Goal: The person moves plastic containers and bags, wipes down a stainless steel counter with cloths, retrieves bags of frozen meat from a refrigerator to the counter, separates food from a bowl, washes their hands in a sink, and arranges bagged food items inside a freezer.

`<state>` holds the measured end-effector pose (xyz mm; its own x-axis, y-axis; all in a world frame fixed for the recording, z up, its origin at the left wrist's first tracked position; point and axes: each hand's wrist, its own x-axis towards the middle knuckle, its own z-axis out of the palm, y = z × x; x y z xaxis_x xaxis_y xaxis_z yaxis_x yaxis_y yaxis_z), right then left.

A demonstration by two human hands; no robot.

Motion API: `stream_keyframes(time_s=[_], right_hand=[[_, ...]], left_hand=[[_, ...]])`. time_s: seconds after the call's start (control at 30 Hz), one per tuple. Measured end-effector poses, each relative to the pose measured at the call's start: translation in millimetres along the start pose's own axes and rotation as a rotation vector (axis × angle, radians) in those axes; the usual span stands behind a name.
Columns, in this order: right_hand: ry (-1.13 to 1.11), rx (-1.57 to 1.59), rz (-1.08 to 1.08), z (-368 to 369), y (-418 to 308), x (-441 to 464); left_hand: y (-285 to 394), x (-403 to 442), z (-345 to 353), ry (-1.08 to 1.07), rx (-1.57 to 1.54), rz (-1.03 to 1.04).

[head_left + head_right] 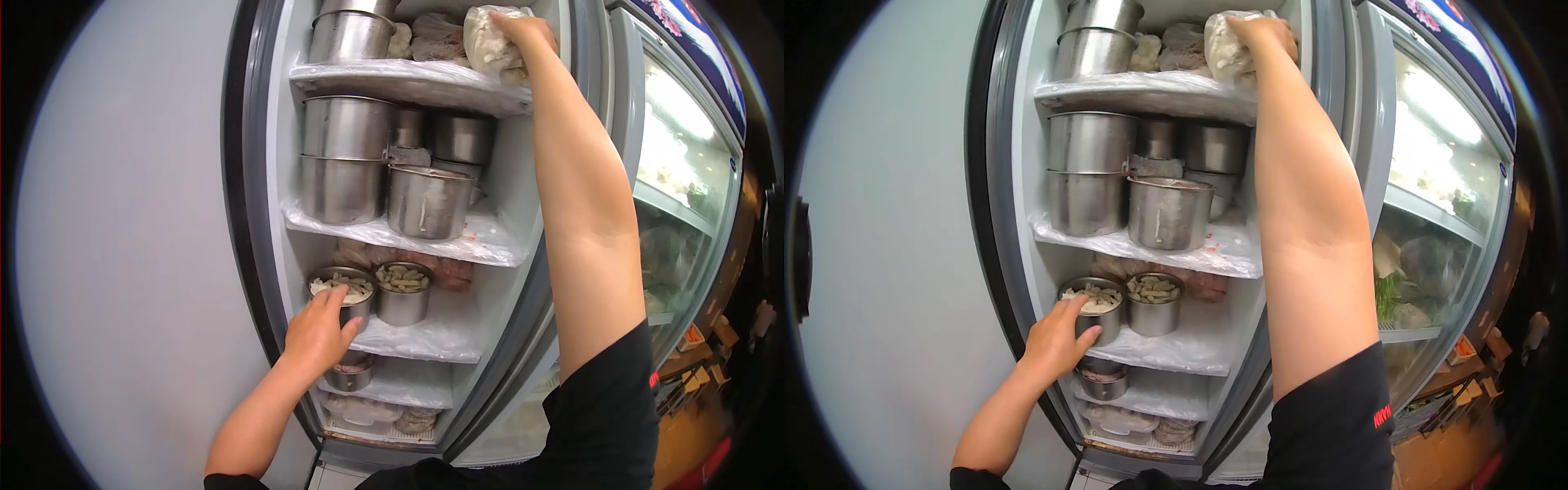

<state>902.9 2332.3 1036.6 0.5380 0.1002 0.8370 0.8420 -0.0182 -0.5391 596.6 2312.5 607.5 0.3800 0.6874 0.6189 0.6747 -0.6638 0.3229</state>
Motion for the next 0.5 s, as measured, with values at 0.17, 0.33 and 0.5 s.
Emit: stream_keyframes(time_s=[0.17, 0.33, 0.5], right_hand=[[-0.097, 0.275, 0.099, -10.1, 14.6, 10.3], [0.282, 0.207, -0.097, 2.0, 28.9, 7.1], [0.740, 0.482, -0.512, 7.5, 8.3, 40.2]], left_hand=[[-3.3, 1.1, -2.6, -0.002, -0.030, 0.023], [-9.0, -0.2, -6.0, 0.002, -0.106, 0.023], [-19.7, 4.4, -0.7, -0.013, -0.090, 0.012]])
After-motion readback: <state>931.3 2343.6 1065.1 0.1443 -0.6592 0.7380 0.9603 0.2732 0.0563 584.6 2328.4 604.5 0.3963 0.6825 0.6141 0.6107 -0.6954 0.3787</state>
